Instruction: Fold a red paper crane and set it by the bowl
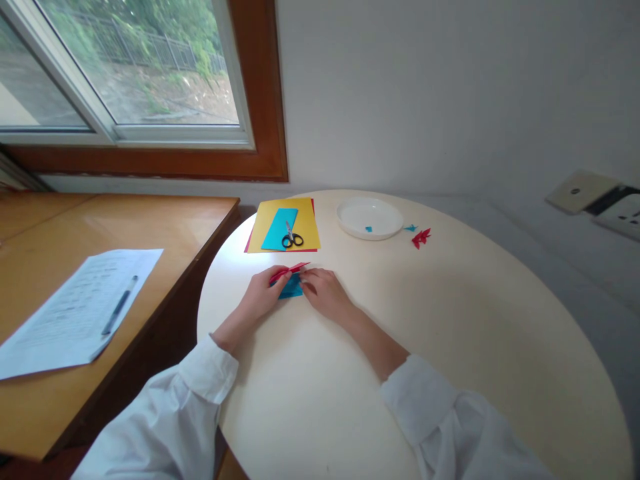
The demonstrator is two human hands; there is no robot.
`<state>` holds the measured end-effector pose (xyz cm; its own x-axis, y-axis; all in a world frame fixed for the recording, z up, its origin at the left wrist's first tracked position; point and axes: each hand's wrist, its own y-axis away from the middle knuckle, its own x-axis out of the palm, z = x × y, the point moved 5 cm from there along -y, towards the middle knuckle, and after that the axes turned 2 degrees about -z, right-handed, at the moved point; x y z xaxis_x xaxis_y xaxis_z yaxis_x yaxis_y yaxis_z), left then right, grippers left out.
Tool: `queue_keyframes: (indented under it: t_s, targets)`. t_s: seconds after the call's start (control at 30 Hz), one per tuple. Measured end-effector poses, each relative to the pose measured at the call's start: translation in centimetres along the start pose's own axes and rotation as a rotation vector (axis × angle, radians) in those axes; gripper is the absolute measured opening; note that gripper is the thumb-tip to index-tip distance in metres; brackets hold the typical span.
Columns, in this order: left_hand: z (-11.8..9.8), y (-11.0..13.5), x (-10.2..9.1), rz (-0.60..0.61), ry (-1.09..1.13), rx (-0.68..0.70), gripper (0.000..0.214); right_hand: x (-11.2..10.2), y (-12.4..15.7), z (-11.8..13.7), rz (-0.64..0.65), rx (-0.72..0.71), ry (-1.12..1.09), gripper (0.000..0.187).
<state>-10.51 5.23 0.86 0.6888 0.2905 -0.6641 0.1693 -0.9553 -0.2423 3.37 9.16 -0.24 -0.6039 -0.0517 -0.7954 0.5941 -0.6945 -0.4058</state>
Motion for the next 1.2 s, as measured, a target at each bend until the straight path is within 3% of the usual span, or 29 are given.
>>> queue_keyframes:
  t_s: [0.47,0.83,1.2]
  targets:
    - [0.5,-0.2,-0.1,0.036,0.039,-0.032,0.037,0.0,-0.5,-0.6,-0.026,0.078,-0.066,0.012]
    - [-0.1,0.7,0.2,0.141,0.068,0.108,0.039,-1.0,-0.4,0.0,-0.140,-0.020,0.006,0.012]
    - [0.1,0.5,-0.4,0.053,0.089,0.059,0.033,-0.9,-0.4,-0.6,-0.184,0.040,-0.046,0.016]
